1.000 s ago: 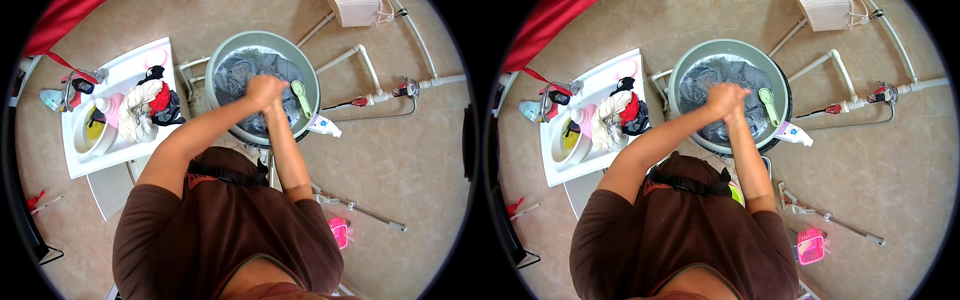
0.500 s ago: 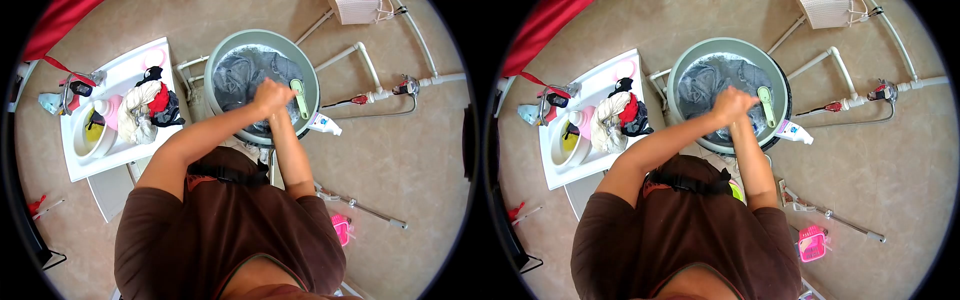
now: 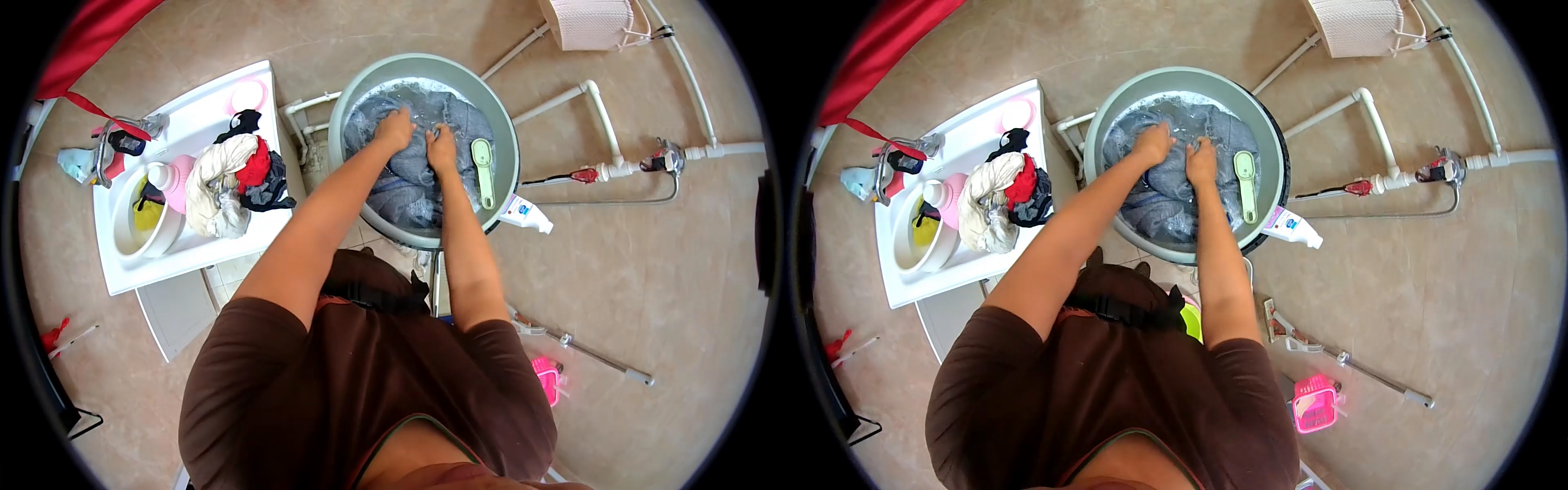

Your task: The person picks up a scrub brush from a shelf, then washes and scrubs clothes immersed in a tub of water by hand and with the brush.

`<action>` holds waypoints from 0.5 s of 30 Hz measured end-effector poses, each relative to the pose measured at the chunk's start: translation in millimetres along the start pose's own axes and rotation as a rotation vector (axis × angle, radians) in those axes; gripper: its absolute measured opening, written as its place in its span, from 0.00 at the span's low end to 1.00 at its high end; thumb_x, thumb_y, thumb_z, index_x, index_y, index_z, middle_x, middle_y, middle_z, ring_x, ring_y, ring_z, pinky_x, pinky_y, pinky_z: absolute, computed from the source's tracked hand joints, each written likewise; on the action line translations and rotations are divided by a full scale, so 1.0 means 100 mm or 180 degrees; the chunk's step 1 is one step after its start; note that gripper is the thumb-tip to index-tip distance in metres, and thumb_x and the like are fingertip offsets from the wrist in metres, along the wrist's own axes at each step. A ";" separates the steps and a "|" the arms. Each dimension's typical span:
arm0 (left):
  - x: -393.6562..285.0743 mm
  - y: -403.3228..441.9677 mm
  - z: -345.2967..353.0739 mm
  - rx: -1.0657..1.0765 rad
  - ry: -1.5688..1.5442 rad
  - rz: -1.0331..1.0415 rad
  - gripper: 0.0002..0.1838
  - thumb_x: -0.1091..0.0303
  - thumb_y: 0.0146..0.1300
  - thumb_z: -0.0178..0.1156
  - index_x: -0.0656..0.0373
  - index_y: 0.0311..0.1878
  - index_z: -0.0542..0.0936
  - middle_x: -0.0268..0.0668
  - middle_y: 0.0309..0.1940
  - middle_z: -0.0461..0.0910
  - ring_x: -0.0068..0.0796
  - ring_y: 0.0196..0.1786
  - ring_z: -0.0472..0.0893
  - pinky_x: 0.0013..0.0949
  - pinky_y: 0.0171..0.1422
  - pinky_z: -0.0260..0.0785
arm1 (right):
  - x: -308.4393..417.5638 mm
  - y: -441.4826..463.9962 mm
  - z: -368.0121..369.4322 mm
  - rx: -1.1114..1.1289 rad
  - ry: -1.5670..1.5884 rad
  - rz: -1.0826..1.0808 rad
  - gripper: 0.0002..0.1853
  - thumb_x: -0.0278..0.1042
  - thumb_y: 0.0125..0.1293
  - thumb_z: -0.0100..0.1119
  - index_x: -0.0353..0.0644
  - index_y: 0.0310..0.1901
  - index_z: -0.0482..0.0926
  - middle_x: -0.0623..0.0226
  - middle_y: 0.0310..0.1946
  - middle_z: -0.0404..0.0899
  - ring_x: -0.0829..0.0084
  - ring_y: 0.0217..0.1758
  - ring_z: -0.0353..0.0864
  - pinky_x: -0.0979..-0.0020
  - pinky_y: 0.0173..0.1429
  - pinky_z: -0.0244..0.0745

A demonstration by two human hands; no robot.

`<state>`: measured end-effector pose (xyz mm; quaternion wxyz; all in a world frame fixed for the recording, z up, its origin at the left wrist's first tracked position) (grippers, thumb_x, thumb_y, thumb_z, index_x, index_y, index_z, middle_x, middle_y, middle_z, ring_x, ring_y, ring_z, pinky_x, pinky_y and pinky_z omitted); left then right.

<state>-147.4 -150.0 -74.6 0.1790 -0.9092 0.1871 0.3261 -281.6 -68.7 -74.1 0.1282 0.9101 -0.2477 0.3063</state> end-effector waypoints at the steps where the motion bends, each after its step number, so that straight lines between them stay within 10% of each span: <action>1: 0.03 0.02 0.09 0.0024 0.0137 0.0007 0.18 0.59 0.66 0.51 0.59 0.53 0.74 0.52 0.50 0.78 0.55 0.55 0.76 0.49 0.60 0.68 | -0.04 -0.01 0.10 0.0001 0.0007 -0.0132 0.20 0.36 0.61 0.60 0.36 0.52 0.72 0.41 0.50 0.74 0.43 0.55 0.72 0.53 0.59 0.67; 7: -0.03 0.14 0.17 -0.0112 0.0396 -0.0003 0.15 0.64 0.64 0.52 0.58 0.52 0.75 0.52 0.49 0.78 0.52 0.53 0.78 0.48 0.56 0.71 | -0.28 0.14 0.29 0.0265 -0.0834 0.0157 0.16 0.36 0.62 0.57 0.36 0.49 0.73 0.42 0.45 0.77 0.46 0.51 0.76 0.53 0.56 0.70; 15: -1.42 -0.75 -0.35 -0.0605 0.0003 0.1020 0.20 0.44 0.57 0.61 0.53 0.31 0.84 0.48 0.34 0.83 0.49 0.40 0.82 0.45 0.48 0.74 | -0.18 -0.16 0.45 0.0381 0.5653 0.1959 0.22 0.47 0.68 0.53 0.36 0.53 0.75 0.56 0.48 0.80 0.60 0.48 0.81 0.60 0.49 0.75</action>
Point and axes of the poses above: each hand's wrist, its own y-axis towards the middle knuckle, its own z-axis out of the palm, x = y × z, the point moved 10 cm from there along y, towards the middle knuckle
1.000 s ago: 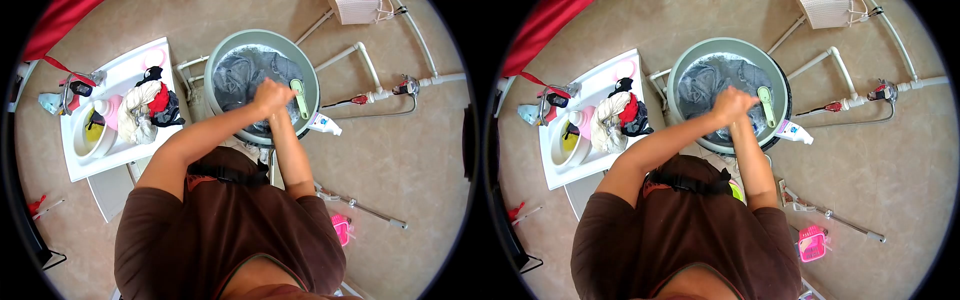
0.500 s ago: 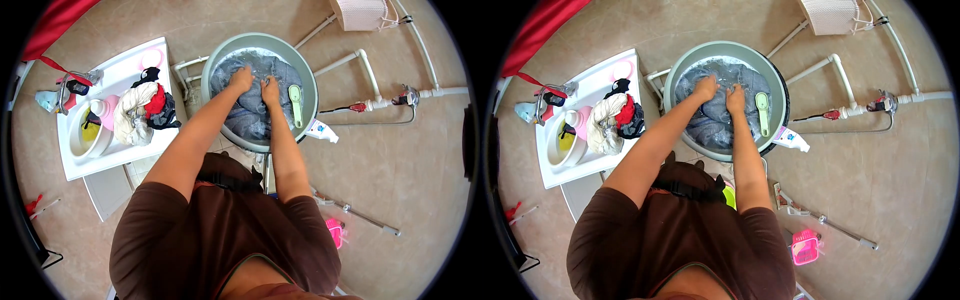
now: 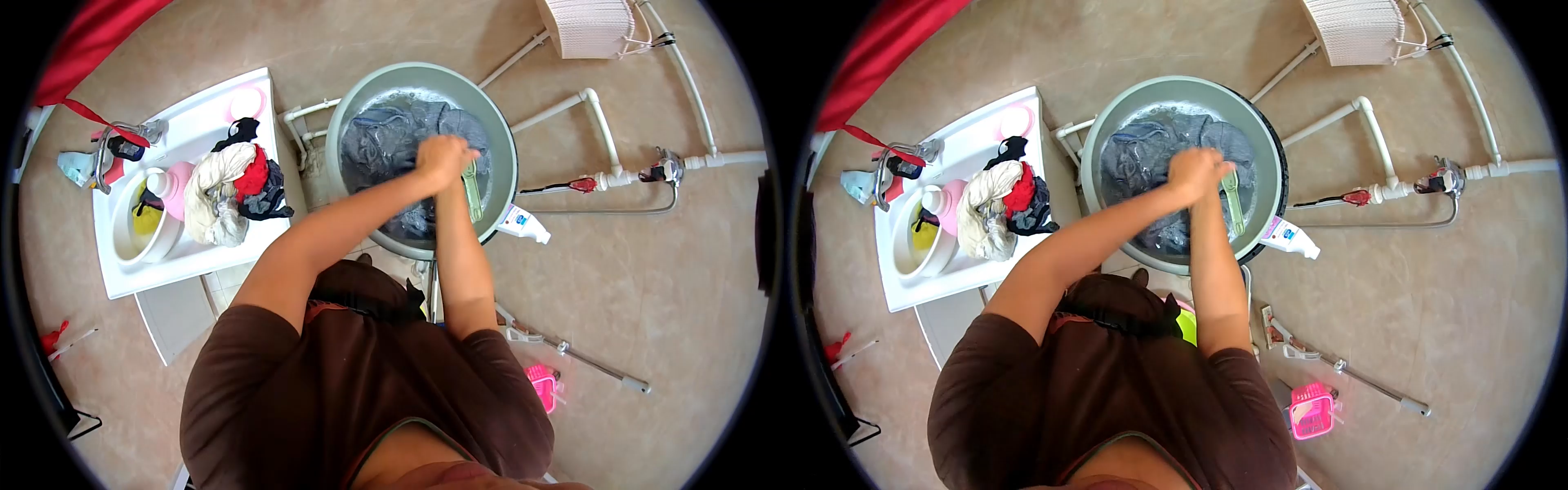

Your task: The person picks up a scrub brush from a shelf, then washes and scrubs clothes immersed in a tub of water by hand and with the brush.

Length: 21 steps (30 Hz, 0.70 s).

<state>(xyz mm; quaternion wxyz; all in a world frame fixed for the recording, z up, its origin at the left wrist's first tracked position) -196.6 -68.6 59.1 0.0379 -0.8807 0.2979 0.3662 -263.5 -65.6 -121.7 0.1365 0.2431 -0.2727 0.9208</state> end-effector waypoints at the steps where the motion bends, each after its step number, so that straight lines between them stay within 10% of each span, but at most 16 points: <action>1: -0.24 -0.12 -0.03 -0.0227 0.0421 0.0325 0.21 0.42 0.55 0.61 0.52 0.27 0.85 0.47 0.31 0.83 0.47 0.37 0.83 0.45 0.46 0.74 | 0.06 -0.21 0.15 0.0127 -0.0096 -0.0142 0.22 0.48 0.68 0.52 0.37 0.53 0.75 0.57 0.48 0.80 0.60 0.47 0.81 0.60 0.49 0.76; 11: 0.26 0.04 -0.16 -0.0187 0.0411 0.0002 0.26 0.42 0.62 0.54 0.54 0.21 0.84 0.44 0.23 0.82 0.46 0.27 0.83 0.46 0.33 0.75 | -0.05 -0.56 0.37 -0.0180 -0.1178 -0.0336 0.24 0.60 0.69 0.46 0.45 0.43 0.78 0.67 0.39 0.80 0.64 0.42 0.80 0.61 0.47 0.75; 13: -0.02 -0.27 -0.10 -0.0182 0.0142 0.0416 0.26 0.41 0.61 0.55 0.52 0.22 0.84 0.45 0.21 0.81 0.49 0.29 0.83 0.48 0.34 0.75 | -0.31 0.16 0.15 0.2859 0.0405 -0.0272 0.24 0.62 0.71 0.40 0.50 0.38 0.76 0.68 0.33 0.78 0.66 0.37 0.78 0.61 0.44 0.73; 16: 0.19 -0.10 -0.04 -0.0093 0.0140 0.0073 0.25 0.42 0.61 0.56 0.54 0.24 0.85 0.48 0.23 0.82 0.49 0.29 0.83 0.48 0.33 0.75 | -0.18 -0.11 0.15 0.1102 0.0067 -0.0323 0.23 0.62 0.70 0.42 0.50 0.36 0.75 0.68 0.30 0.76 0.68 0.33 0.77 0.61 0.41 0.73; 17: 0.41 0.07 -0.08 -0.0223 0.0126 -0.0215 0.24 0.42 0.60 0.56 0.54 0.25 0.85 0.48 0.24 0.82 0.50 0.29 0.83 0.48 0.33 0.75 | -0.02 -0.66 0.24 -0.0418 -0.1476 -0.0202 0.19 0.56 0.69 0.51 0.46 0.42 0.77 0.67 0.33 0.79 0.70 0.37 0.79 0.66 0.42 0.74; 21: 0.33 0.02 -0.44 -0.0427 0.0055 -0.0304 0.25 0.43 0.61 0.56 0.55 0.25 0.85 0.50 0.24 0.81 0.51 0.27 0.82 0.49 0.34 0.75 | 0.00 -0.82 0.55 0.0037 -0.0528 -0.0259 0.19 0.49 0.67 0.56 0.39 0.45 0.78 0.66 0.36 0.80 0.72 0.40 0.80 0.71 0.40 0.75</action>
Point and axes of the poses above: each hand's wrist, its own y-axis towards the middle knuckle, its own z-axis out of the palm, x = y × z, the point moved 10 cm from there along y, towards the middle knuckle
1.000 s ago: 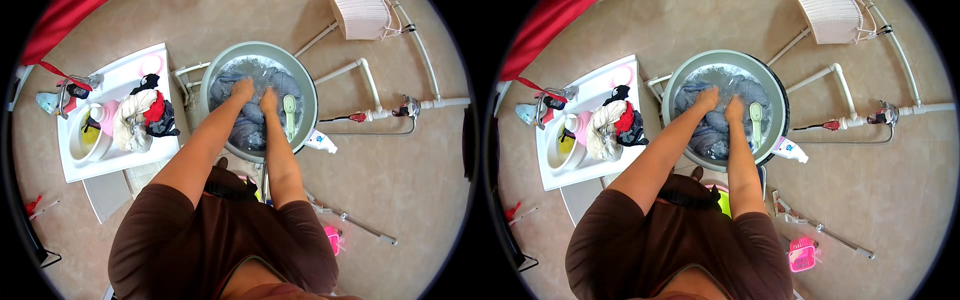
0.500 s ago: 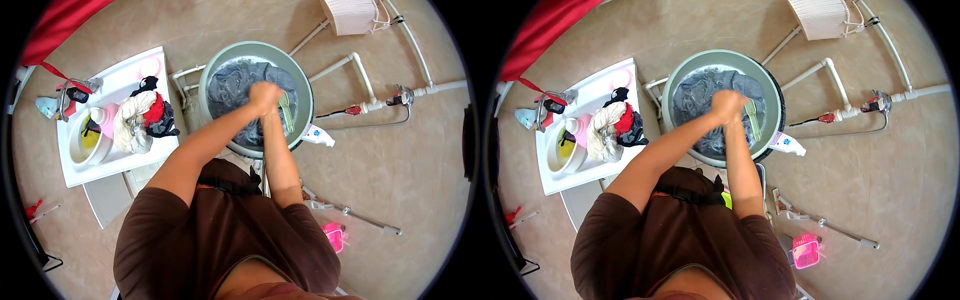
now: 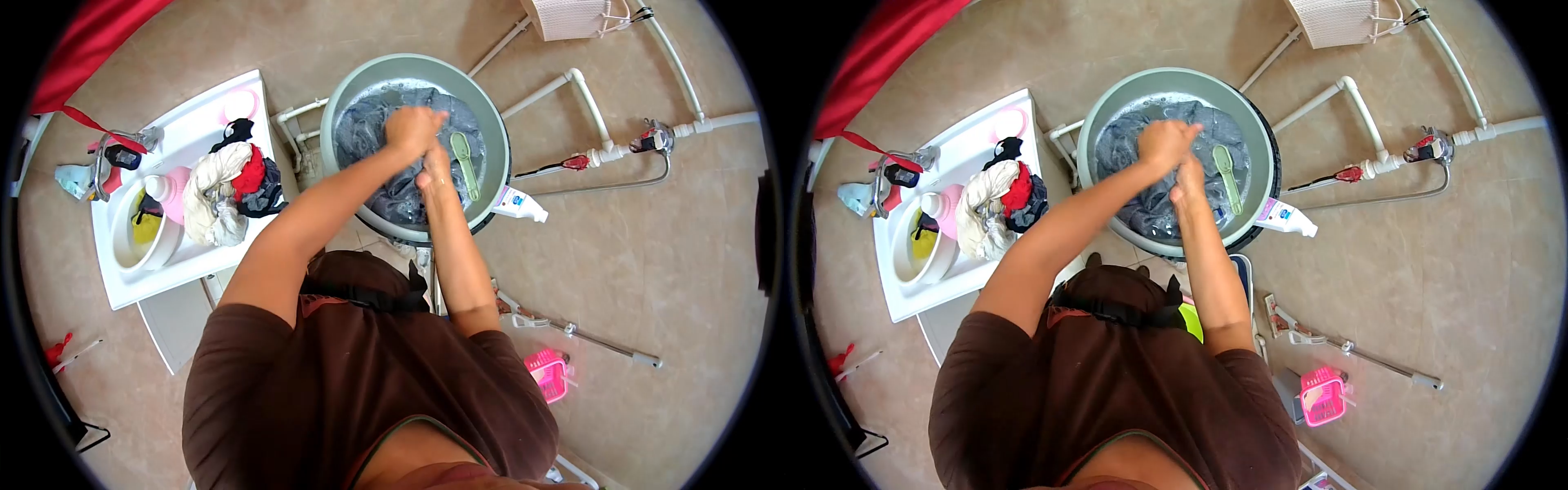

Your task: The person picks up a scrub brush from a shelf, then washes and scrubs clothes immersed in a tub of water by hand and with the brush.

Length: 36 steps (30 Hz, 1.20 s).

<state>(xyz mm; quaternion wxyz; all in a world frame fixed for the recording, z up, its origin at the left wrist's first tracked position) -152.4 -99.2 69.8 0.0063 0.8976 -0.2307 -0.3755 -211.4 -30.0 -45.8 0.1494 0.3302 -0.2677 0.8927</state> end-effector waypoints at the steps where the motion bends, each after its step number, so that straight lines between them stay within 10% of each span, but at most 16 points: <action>1: -0.15 -0.15 0.10 0.0037 -0.0096 0.0375 0.24 0.43 0.60 0.57 0.54 0.24 0.85 0.49 0.22 0.81 0.51 0.26 0.82 0.49 0.33 0.75 | 0.05 0.01 0.08 0.0190 0.0363 -0.0168 0.18 0.48 0.67 0.56 0.38 0.44 0.78 0.65 0.37 0.80 0.71 0.41 0.80 0.70 0.41 0.75; 6: 0.11 -0.06 0.20 -0.0045 0.0079 0.0025 0.24 0.43 0.61 0.56 0.54 0.24 0.85 0.48 0.21 0.81 0.49 0.24 0.82 0.48 0.30 0.74 | -0.02 -0.07 -0.27 -0.0792 -0.1065 0.0120 0.18 0.48 0.69 0.54 0.39 0.43 0.78 0.63 0.40 0.80 0.69 0.43 0.80 0.65 0.47 0.77; 13: -0.44 -0.56 0.14 -0.0070 -0.0008 0.0796 0.23 0.45 0.58 0.61 0.55 0.21 0.83 0.46 0.18 0.80 0.48 0.21 0.80 0.46 0.28 0.73 | 0.05 -0.18 0.16 0.1107 0.0407 0.0067 0.18 0.51 0.70 0.51 0.45 0.48 0.76 0.66 0.38 0.79 0.70 0.41 0.78 0.69 0.45 0.73; 17: -0.05 -0.10 0.06 -0.0218 -0.0020 0.0092 0.22 0.46 0.60 0.59 0.54 0.22 0.84 0.47 0.19 0.80 0.48 0.24 0.82 0.47 0.29 0.73 | 0.11 -0.51 0.00 -0.0819 -0.1263 0.0503 0.17 0.51 0.66 0.57 0.46 0.45 0.78 0.72 0.33 0.78 0.75 0.36 0.78 0.67 0.36 0.72; 20: -0.34 -0.23 -0.16 -0.0156 -0.0142 0.0364 0.22 0.46 0.60 0.59 0.54 0.22 0.84 0.46 0.19 0.80 0.46 0.24 0.82 0.47 0.30 0.74 | -0.01 -0.12 -0.14 -0.0129 -0.0895 -0.0151 0.17 0.52 0.66 0.57 0.46 0.43 0.79 0.72 0.32 0.78 0.75 0.34 0.78 0.68 0.36 0.72; 23: -0.55 -0.52 -0.04 0.0012 -0.0122 0.0745 0.22 0.44 0.59 0.59 0.54 0.24 0.85 0.45 0.22 0.81 0.47 0.26 0.83 0.47 0.31 0.74 | 0.01 0.03 0.39 0.2591 0.0957 -0.0442 0.19 0.53 0.67 0.52 0.44 0.41 0.79 0.69 0.32 0.78 0.75 0.31 0.76 0.65 0.35 0.71; 25: -0.29 -0.26 0.04 0.0048 -0.0076 0.0287 0.23 0.43 0.59 0.58 0.54 0.25 0.85 0.46 0.25 0.82 0.48 0.28 0.83 0.48 0.33 0.75 | -0.07 0.12 0.15 0.1421 -0.0097 -0.0172 0.20 0.53 0.68 0.51 0.42 0.43 0.79 0.67 0.34 0.78 0.72 0.32 0.75 0.64 0.37 0.71; 26: -0.04 -0.04 0.04 0.0083 -0.0042 -0.0081 0.23 0.43 0.60 0.58 0.54 0.26 0.86 0.47 0.26 0.83 0.49 0.30 0.83 0.49 0.35 0.75 | 0.08 -0.16 -0.27 -0.0699 -0.1674 0.0189 0.21 0.52 0.68 0.52 0.41 0.45 0.79 0.65 0.35 0.79 0.71 0.33 0.76 0.65 0.39 0.72; 31: 0.67 0.28 0.12 0.0188 -0.1176 -0.0687 0.29 0.43 0.65 0.54 0.61 0.22 0.80 0.43 0.17 0.77 0.38 0.22 0.75 0.41 0.33 0.68 | 0.41 -0.22 0.01 -0.0334 -0.0715 0.0175 0.22 0.48 0.67 0.57 0.38 0.52 0.75 0.58 0.50 0.77 0.64 0.52 0.77 0.59 0.57 0.72; 36: 0.90 0.27 0.19 0.0316 -0.2570 -0.1111 0.24 0.47 0.69 0.52 0.62 0.35 0.79 0.33 0.30 0.77 0.23 0.34 0.71 0.31 0.42 0.65 | 0.74 -0.13 -0.17 -0.0304 -0.0800 -0.0158 0.22 0.52 0.68 0.56 0.39 0.50 0.74 0.60 0.48 0.78 0.67 0.50 0.77 0.61 0.57 0.71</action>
Point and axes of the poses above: each hand's wrist, its own y-axis towards the middle knuckle, its own z-axis out of the palm, x = y × z, the point moved 10 cm from there along y, towards the middle knuckle
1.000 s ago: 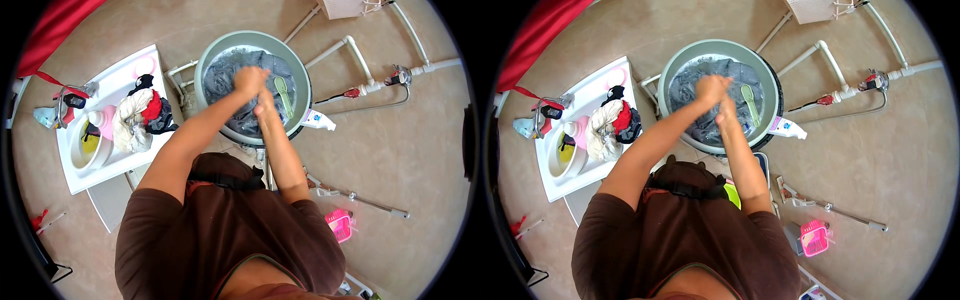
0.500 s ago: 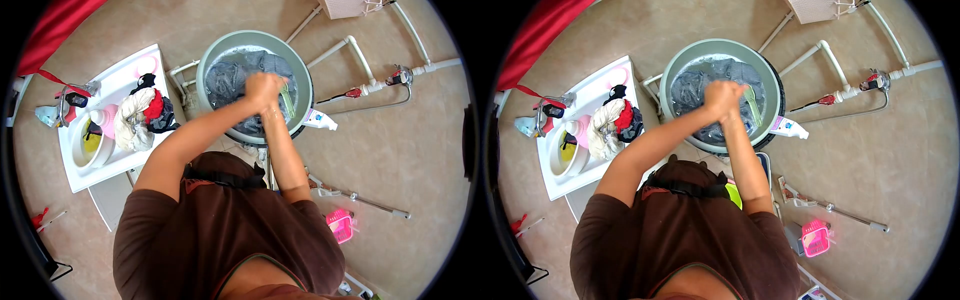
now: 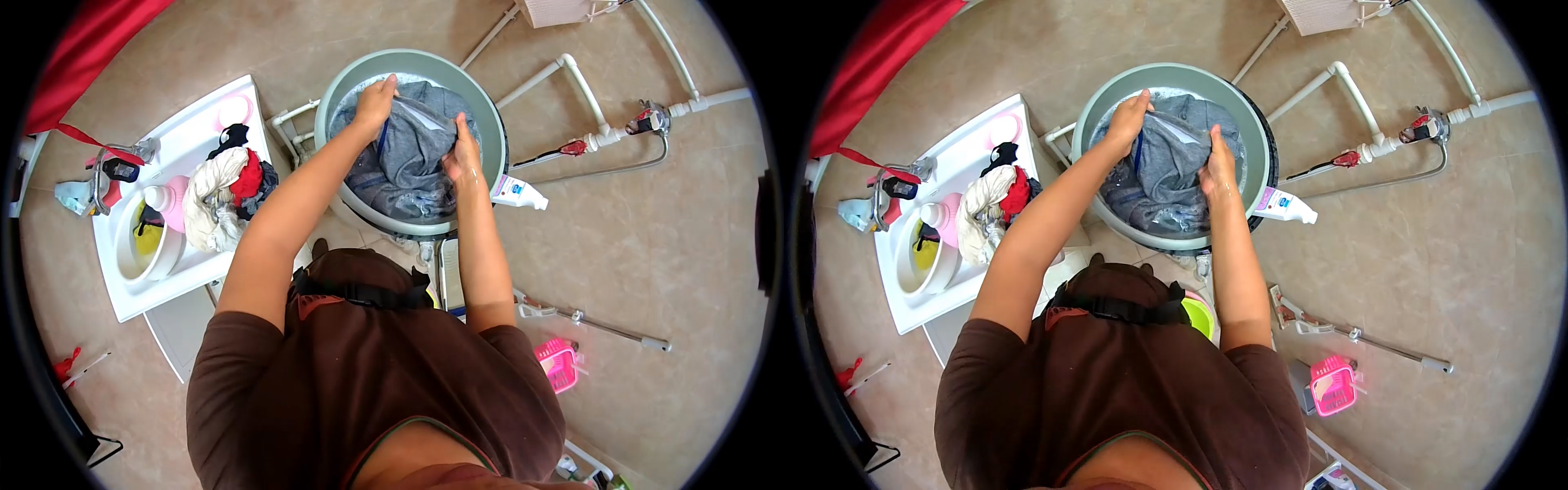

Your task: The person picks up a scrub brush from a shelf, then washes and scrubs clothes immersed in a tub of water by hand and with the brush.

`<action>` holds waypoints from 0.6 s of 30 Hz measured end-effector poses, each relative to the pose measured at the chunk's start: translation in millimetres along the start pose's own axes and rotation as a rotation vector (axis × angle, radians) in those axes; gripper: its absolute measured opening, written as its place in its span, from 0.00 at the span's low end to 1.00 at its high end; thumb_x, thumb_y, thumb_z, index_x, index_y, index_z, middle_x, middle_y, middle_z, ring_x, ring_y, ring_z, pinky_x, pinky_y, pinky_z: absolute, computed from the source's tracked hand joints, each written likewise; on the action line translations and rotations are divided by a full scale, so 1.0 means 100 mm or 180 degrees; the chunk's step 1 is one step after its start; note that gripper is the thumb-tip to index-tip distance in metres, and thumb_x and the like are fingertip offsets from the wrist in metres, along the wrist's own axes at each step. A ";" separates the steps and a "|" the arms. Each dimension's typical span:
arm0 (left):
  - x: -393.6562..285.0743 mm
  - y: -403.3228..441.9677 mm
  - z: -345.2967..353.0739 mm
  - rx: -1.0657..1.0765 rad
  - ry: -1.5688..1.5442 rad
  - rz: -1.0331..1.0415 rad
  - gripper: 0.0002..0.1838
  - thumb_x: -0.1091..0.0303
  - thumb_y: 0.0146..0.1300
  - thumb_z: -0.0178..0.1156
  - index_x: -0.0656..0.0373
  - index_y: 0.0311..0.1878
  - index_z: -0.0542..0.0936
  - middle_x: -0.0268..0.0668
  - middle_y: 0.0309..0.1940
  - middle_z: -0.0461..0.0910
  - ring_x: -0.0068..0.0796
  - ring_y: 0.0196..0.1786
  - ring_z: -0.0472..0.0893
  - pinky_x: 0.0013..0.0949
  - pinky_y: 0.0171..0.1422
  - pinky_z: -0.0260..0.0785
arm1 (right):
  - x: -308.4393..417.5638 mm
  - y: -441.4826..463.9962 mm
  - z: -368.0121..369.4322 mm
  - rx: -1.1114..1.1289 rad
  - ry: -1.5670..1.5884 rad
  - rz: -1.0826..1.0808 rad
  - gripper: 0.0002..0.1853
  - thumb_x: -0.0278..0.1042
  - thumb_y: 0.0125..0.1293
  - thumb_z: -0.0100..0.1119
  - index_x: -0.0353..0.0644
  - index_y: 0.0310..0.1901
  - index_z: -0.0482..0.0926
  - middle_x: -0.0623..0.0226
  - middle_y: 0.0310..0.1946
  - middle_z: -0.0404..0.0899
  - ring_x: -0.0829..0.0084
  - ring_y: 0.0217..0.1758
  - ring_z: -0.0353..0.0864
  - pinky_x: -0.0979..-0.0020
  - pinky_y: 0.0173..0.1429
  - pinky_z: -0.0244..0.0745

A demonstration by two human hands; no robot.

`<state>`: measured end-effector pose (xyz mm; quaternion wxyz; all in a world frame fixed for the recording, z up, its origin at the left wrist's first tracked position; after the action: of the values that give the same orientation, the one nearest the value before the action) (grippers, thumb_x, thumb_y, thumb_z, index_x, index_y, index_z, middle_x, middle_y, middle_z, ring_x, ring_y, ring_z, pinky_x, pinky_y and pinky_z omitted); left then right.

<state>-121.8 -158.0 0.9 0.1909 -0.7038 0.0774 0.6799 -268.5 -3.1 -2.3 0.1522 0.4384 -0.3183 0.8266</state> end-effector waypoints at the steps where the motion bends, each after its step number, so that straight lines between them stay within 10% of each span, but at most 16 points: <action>1: 0.02 0.00 0.01 0.0044 0.0127 -0.0036 0.24 0.47 0.69 0.52 0.62 0.38 0.79 0.33 0.32 0.77 0.23 0.35 0.71 0.30 0.43 0.65 | 0.05 0.05 0.01 0.0014 -0.0334 -0.0157 0.23 0.52 0.68 0.56 0.39 0.50 0.74 0.60 0.48 0.78 0.67 0.50 0.77 0.61 0.57 0.71; 6: 0.39 0.05 0.23 0.0418 0.2417 0.0371 0.19 0.53 0.66 0.56 0.58 0.50 0.75 0.47 0.44 0.80 0.44 0.53 0.77 0.41 0.55 0.69 | -0.18 0.64 -0.12 -0.0036 -0.2625 -0.0854 0.25 0.50 0.61 0.64 0.37 0.50 0.73 0.58 0.45 0.79 0.68 0.48 0.77 0.67 0.54 0.71; 11: 0.77 0.01 0.51 0.0669 0.3852 0.0821 0.17 0.58 0.64 0.57 0.56 0.52 0.74 0.50 0.48 0.78 0.51 0.53 0.78 0.47 0.55 0.71 | -0.75 0.99 -0.19 -0.0276 -0.5455 -0.0892 0.20 0.43 0.62 0.57 0.38 0.50 0.76 0.43 0.46 0.79 0.44 0.47 0.79 0.56 0.54 0.74; 14: 0.61 -0.02 0.54 0.0616 0.3343 0.0701 0.16 0.58 0.64 0.56 0.56 0.50 0.76 0.49 0.47 0.78 0.52 0.49 0.80 0.48 0.54 0.71 | -0.63 0.98 -0.18 -0.0152 -0.4613 -0.1249 0.20 0.43 0.61 0.59 0.39 0.50 0.76 0.45 0.46 0.80 0.48 0.48 0.80 0.58 0.54 0.74; 18: -0.23 -0.52 0.83 0.0645 0.2778 0.1347 0.16 0.53 0.64 0.54 0.56 0.39 0.82 0.48 0.43 0.81 0.49 0.42 0.82 0.48 0.49 0.73 | -1.06 1.07 -0.19 0.0368 0.0804 0.0795 0.27 0.50 0.66 0.53 0.44 0.62 0.67 0.51 0.52 0.76 0.57 0.54 0.76 0.56 0.60 0.71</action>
<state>-180.6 -82.8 31.6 0.0659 -0.8696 0.3570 0.3346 -276.7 -67.9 -138.6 0.0618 0.2962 -0.3005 0.9045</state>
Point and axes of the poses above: each hand's wrist, its own y-axis towards the middle knuckle, its own z-axis out of the palm, x = y × z, the point moved 10 cm from there along y, towards the middle knuckle
